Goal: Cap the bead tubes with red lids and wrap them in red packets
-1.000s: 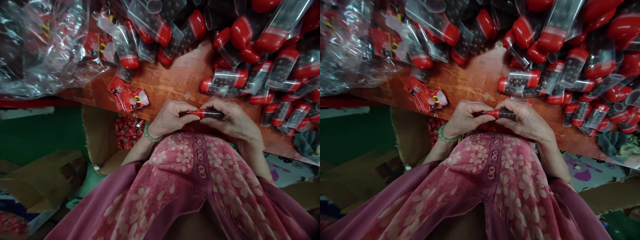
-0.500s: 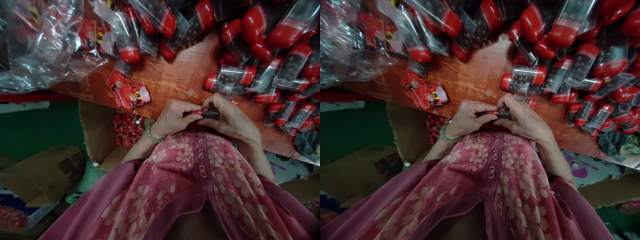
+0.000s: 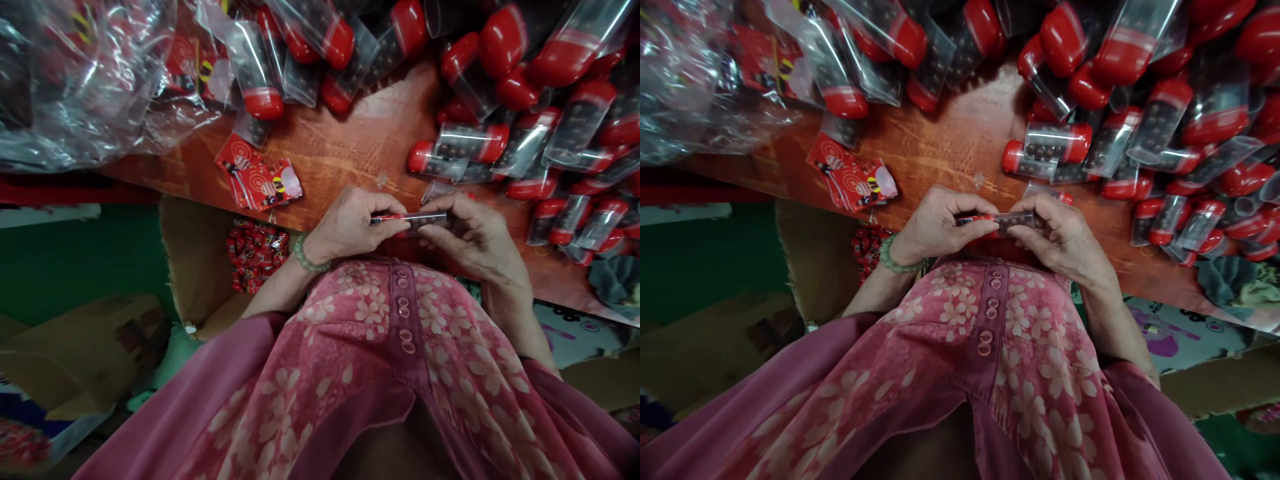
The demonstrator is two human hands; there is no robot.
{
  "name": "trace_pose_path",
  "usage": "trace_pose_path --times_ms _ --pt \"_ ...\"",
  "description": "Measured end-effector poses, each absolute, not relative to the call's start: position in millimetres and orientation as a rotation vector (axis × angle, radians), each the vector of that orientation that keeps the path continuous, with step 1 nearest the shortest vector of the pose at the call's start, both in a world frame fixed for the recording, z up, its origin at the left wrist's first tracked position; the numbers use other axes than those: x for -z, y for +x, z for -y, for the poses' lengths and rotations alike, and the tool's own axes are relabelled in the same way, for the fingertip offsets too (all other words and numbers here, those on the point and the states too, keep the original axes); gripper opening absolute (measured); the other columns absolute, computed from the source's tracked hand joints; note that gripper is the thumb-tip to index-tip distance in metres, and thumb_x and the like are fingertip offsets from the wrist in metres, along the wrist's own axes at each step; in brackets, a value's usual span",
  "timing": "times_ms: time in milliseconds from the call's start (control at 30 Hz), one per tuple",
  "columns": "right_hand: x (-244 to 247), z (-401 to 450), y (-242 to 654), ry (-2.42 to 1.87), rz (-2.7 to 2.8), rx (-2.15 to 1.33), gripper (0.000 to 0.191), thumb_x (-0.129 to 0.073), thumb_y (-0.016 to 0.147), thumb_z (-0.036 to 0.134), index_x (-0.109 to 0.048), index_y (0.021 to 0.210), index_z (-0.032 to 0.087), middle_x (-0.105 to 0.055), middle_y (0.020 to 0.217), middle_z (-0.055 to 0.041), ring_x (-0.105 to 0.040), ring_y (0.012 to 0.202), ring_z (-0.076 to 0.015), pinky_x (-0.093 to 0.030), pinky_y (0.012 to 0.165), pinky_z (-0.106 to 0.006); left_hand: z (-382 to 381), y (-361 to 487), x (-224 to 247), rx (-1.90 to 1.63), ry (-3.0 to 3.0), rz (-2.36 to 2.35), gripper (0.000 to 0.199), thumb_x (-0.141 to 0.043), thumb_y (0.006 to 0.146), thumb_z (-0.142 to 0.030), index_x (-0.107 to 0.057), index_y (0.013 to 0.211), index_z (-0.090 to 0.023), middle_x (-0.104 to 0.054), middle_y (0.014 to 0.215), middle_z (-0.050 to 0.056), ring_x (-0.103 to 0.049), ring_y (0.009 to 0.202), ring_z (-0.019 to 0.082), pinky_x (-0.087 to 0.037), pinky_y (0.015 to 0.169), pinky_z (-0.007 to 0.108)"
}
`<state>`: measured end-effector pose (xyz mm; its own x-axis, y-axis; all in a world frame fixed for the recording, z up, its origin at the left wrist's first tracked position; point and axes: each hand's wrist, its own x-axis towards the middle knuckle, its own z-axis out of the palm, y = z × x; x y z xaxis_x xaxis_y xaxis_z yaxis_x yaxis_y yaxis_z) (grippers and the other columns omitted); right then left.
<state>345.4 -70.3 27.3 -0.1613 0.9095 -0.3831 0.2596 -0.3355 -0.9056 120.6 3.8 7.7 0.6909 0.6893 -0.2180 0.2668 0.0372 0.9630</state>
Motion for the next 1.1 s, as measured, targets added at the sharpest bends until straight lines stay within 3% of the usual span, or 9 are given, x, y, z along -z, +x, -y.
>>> trace_pose_path --times_ms 133,267,500,600,767,933,1033,1100 --pt "-24.5 74.3 345.1 -1.531 1.307 -1.542 0.021 -0.079 0.09 0.04 -0.074 0.104 0.025 -0.074 0.084 0.0006 -0.069 0.065 -0.0133 -0.054 0.057 -0.025 -6.0 119.6 -11.9 -0.342 1.6 -0.778 0.023 -0.07 0.087 -0.035 -0.08 0.095 -0.016 -0.078 0.079 0.003 -0.066 0.065 0.012 -0.048 0.066 0.024" --pt "-23.9 74.0 342.8 -1.503 1.116 -1.587 0.029 -0.082 0.085 0.046 -0.072 0.1 0.023 -0.073 0.077 0.0016 -0.069 0.061 -0.0127 -0.056 0.055 -0.024 -11.0 115.1 -15.7 -0.301 1.641 -0.8 0.041 -0.078 0.081 -0.045 -0.078 0.11 -0.016 -0.08 0.089 0.005 -0.068 0.073 0.014 -0.049 0.072 0.025" --pt "-22.3 72.7 340.2 -1.531 1.25 -1.497 0.028 -0.081 0.086 0.044 -0.077 0.105 0.025 -0.072 0.081 0.0018 -0.064 0.06 -0.0114 -0.054 0.054 -0.024 -15.1 119.5 -21.1 -0.114 1.705 -0.743 0.028 -0.061 0.091 -0.035 -0.078 0.093 -0.014 -0.063 0.063 -0.003 -0.047 0.057 0.008 -0.035 0.059 0.023" --pt "-23.2 69.7 343.8 -1.55 1.379 -1.421 0.025 -0.08 0.087 0.039 -0.078 0.107 0.025 -0.075 0.091 0.0 -0.066 0.067 -0.0135 -0.056 0.06 -0.027 -14.5 124.5 -19.5 -0.093 1.664 -0.735 0.025 -0.06 0.09 -0.033 -0.077 0.09 -0.014 -0.065 0.065 -0.002 -0.049 0.059 0.009 -0.036 0.061 0.024" --pt "-27.2 63.9 348.5 -1.513 1.464 -1.434 0.018 -0.08 0.087 0.033 -0.079 0.104 0.026 -0.076 0.089 -0.0002 -0.068 0.074 -0.0159 -0.056 0.067 -0.029 -13.0 123.7 -19.0 -0.103 1.589 -0.702 0.027 -0.07 0.086 -0.038 -0.077 0.098 -0.015 -0.072 0.076 0.0 -0.059 0.066 0.012 -0.04 0.064 0.025" --pt "-26.4 62.7 340.5 -1.584 1.178 -1.527 0.022 -0.083 0.083 0.036 -0.077 0.101 0.025 -0.075 0.08 0.0018 -0.067 0.062 -0.0132 -0.056 0.058 -0.027 -12.9 110.0 -22.7 -0.15 1.719 -0.861 0.04 -0.085 0.074 -0.043 -0.075 0.101 -0.015 -0.072 0.078 0.0 -0.06 0.066 0.012 -0.042 0.066 0.025" --pt "-26.3 61.6 334.1 -1.556 0.986 -1.662 0.024 -0.084 0.082 0.039 -0.074 0.098 0.025 -0.071 0.068 0.0045 -0.065 0.054 -0.0116 -0.055 0.052 -0.024 -12.9 105.2 -22.2 -0.161 1.635 -0.886 0.031 -0.08 0.079 -0.042 -0.074 0.095 -0.015 -0.072 0.077 0.0 -0.06 0.066 0.012 -0.043 0.066 0.025" --pt "-26.1 61.6 331.9 -1.527 0.983 -1.686 0.026 -0.085 0.081 0.041 -0.073 0.097 0.024 -0.071 0.07 0.0039 -0.066 0.055 -0.0114 -0.056 0.052 -0.024 -14.1 104.9 -21.6 -0.154 1.563 -0.893 0.025 -0.074 0.085 -0.039 -0.074 0.09 -0.015 -0.07 0.072 0.0 -0.058 0.063 0.011 -0.042 0.063 0.025"
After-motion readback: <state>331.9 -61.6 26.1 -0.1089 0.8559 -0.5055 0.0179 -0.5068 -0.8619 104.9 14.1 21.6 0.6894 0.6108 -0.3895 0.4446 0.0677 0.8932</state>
